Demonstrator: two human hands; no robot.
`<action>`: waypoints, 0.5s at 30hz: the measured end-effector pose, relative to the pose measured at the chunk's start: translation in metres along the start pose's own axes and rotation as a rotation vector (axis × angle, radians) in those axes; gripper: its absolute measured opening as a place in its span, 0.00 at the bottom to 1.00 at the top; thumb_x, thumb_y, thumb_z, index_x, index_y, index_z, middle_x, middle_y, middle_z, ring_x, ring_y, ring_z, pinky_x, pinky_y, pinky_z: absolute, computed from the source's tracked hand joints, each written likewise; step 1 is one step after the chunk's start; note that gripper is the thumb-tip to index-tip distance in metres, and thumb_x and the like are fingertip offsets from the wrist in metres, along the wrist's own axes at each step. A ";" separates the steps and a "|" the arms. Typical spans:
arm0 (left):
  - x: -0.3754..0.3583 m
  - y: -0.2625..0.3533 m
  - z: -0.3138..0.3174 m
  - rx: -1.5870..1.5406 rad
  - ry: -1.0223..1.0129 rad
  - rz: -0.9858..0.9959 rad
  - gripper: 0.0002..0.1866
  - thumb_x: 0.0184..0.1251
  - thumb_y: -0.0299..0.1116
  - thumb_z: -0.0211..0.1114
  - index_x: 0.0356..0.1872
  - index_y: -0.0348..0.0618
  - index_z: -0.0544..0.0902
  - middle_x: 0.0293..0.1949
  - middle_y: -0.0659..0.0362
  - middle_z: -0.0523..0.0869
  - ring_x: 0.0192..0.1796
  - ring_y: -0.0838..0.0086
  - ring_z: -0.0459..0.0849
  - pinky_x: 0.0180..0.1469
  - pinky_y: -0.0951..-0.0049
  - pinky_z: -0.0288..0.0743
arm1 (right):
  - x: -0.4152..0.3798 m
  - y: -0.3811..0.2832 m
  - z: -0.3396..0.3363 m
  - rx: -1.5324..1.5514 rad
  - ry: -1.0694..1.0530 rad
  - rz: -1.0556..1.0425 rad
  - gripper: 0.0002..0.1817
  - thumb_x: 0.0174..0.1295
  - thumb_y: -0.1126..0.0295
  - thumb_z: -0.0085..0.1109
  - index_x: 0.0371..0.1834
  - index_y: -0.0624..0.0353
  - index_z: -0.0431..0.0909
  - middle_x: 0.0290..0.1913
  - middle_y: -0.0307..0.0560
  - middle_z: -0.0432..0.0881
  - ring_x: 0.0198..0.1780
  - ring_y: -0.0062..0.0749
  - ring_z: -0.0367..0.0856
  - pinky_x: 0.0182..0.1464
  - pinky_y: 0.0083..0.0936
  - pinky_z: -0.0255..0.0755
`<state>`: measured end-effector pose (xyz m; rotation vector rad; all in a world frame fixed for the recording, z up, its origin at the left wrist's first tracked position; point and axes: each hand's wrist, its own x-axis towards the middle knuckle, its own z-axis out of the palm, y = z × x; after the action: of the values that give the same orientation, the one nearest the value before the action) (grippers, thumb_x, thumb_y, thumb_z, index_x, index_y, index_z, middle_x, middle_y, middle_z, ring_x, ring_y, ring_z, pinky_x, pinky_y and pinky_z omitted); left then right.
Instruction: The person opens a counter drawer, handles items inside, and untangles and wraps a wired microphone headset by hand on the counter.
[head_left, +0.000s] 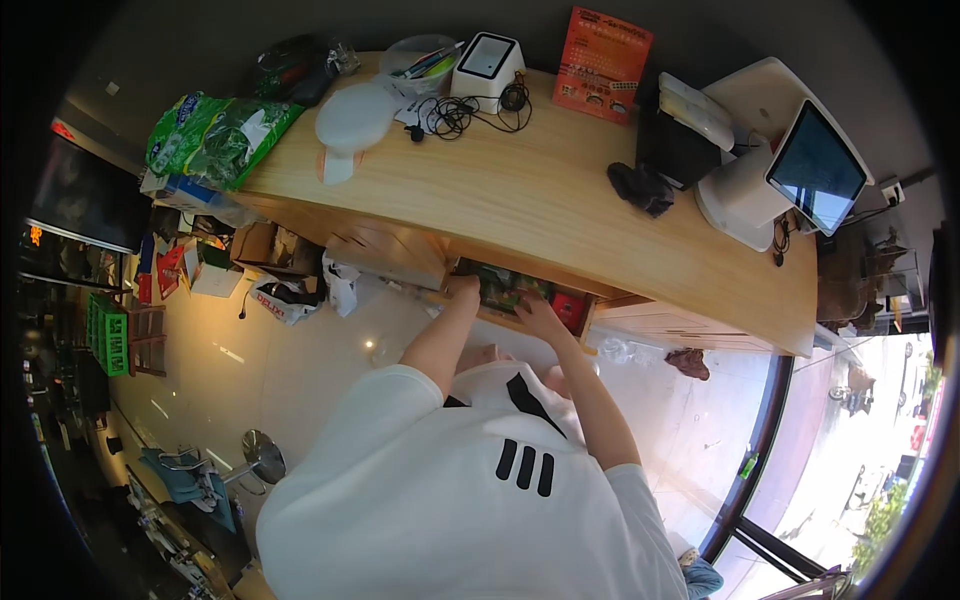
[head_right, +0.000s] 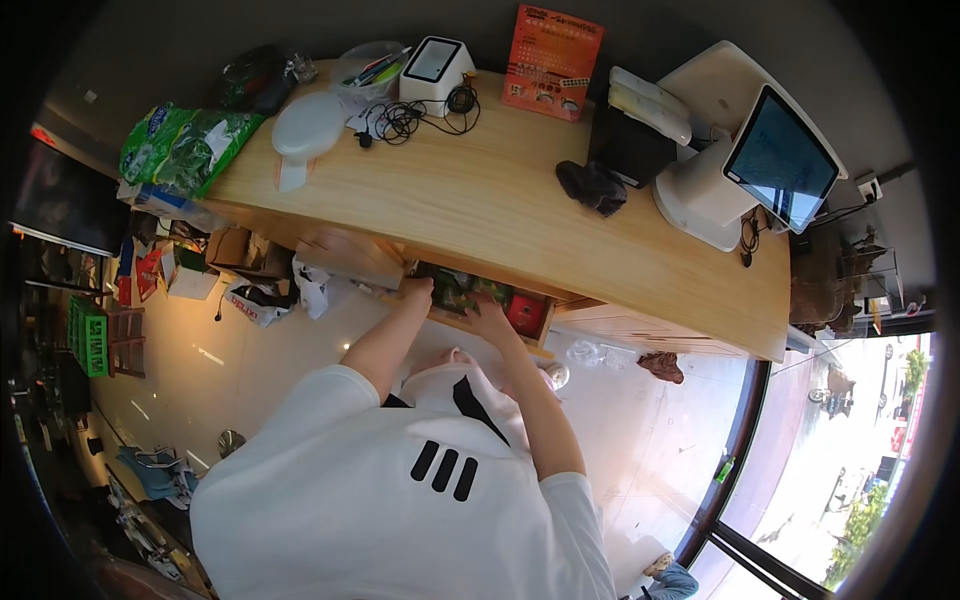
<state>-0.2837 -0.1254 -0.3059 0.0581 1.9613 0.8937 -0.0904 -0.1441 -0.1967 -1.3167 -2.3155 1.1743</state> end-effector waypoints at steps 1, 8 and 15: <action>0.006 -0.001 0.005 0.047 0.004 0.007 0.13 0.60 0.26 0.64 0.42 0.30 0.72 0.44 0.50 0.76 0.36 0.66 0.79 0.32 0.73 0.79 | -0.005 0.000 -0.011 0.060 -0.036 0.067 0.25 0.59 0.63 0.56 0.57 0.67 0.70 0.59 0.64 0.71 0.61 0.55 0.69 0.62 0.36 0.63; -0.065 0.023 -0.015 -0.330 -0.157 -0.054 0.28 0.62 0.30 0.64 0.59 0.32 0.63 0.63 0.46 0.66 0.46 0.62 0.79 0.40 0.70 0.82 | -0.035 -0.004 -0.054 0.091 0.002 0.175 0.20 0.59 0.64 0.55 0.52 0.64 0.74 0.51 0.66 0.76 0.54 0.57 0.74 0.54 0.41 0.69; -0.206 0.056 -0.018 0.331 -0.513 0.872 0.13 0.63 0.35 0.64 0.42 0.37 0.77 0.37 0.58 0.80 0.34 0.71 0.79 0.37 0.73 0.75 | -0.072 -0.075 -0.139 0.200 0.293 -0.026 0.11 0.61 0.70 0.54 0.43 0.65 0.76 0.38 0.59 0.81 0.36 0.50 0.82 0.38 0.37 0.75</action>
<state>-0.2012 -0.1729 -0.1141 1.2814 1.5406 0.9380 -0.0203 -0.1483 -0.0381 -1.2856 -1.9509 1.0891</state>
